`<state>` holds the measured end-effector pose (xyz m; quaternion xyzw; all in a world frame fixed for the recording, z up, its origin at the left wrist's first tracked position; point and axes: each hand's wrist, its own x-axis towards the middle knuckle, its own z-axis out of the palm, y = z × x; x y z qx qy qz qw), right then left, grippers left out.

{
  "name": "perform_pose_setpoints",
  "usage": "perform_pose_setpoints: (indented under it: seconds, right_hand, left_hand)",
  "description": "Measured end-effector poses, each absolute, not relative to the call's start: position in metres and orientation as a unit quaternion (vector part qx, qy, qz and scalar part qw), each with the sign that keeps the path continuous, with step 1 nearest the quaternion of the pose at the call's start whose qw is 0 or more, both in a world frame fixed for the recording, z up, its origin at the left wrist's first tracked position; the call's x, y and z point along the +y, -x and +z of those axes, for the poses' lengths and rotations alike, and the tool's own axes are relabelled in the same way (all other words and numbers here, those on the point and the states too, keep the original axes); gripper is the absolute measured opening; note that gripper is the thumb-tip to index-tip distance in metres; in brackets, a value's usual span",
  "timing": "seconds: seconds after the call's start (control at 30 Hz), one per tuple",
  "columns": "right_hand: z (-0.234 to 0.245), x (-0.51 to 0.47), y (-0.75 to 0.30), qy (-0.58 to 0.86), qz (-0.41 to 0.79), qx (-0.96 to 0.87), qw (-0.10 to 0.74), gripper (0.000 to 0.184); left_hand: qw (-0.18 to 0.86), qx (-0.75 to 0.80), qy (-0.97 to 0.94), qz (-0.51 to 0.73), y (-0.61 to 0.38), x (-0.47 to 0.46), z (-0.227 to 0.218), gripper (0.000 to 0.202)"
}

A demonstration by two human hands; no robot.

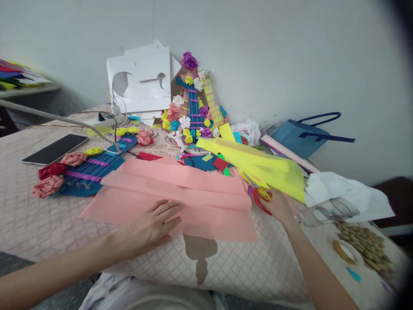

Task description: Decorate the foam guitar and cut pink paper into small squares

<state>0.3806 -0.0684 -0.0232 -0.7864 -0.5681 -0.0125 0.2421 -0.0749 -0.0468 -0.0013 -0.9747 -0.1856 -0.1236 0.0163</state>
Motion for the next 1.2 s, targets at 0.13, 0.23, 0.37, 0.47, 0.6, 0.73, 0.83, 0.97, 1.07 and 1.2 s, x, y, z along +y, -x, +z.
perform_pose_setpoints:
  seconds: [0.13, 0.23, 0.37, 0.47, 0.6, 0.73, 0.83, 0.97, 1.07, 1.2]
  right_hand:
    - [-0.033, -0.072, -0.382, 0.794, -0.061, -0.565, 0.216, 0.028]
    - [-0.035, -0.075, -0.385, 0.789, -0.072, -0.576, 0.201, 0.028]
    - [-0.023, -0.083, -0.378, 0.782, -0.100, -0.582, 0.200, 0.028]
    - [-0.006, -0.099, -0.353, 0.743, -0.064, -0.610, 0.266, 0.029]
    - [0.012, -0.132, -0.302, 0.625, 0.119, -0.740, 0.217, 0.029]
    - [0.012, -0.157, -0.270, 0.564, 0.160, -0.803, 0.105, 0.043]
    - [0.000, -0.160, -0.265, 0.567, 0.131, -0.808, 0.095, 0.042]
    - [-0.014, -0.156, -0.269, 0.547, 0.079, -0.824, 0.121, 0.031]
    - [-0.008, -0.157, -0.271, 0.540, 0.078, -0.822, 0.165, 0.021]
    - [0.016, -0.167, -0.277, 0.540, 0.189, -0.791, 0.218, 0.014]
  left_hand:
    - [0.004, -0.203, 0.969, -0.141, 0.081, -0.050, -0.006, 0.020]
    - [-0.006, -0.190, 0.971, -0.147, 0.083, -0.050, -0.008, 0.017]
    - [0.001, -0.179, 0.972, -0.154, 0.081, -0.051, -0.008, 0.019]
    - [0.000, -0.195, 0.968, -0.160, 0.080, -0.053, -0.006, 0.020]
    - [-0.015, -0.222, 0.962, -0.155, 0.084, -0.057, -0.001, 0.022]
    - [-0.012, -0.234, 0.965, -0.120, 0.095, -0.060, 0.004, 0.026]
    - [0.010, -0.240, 0.964, -0.114, 0.101, -0.060, 0.002, 0.027]
    - [0.024, -0.230, 0.965, -0.123, 0.102, -0.059, -0.002, 0.023]
    - [0.021, -0.231, 0.960, -0.154, 0.102, -0.061, 0.000, 0.023]
    - [-0.012, -0.247, 0.953, -0.173, 0.112, -0.066, 0.008, 0.024]
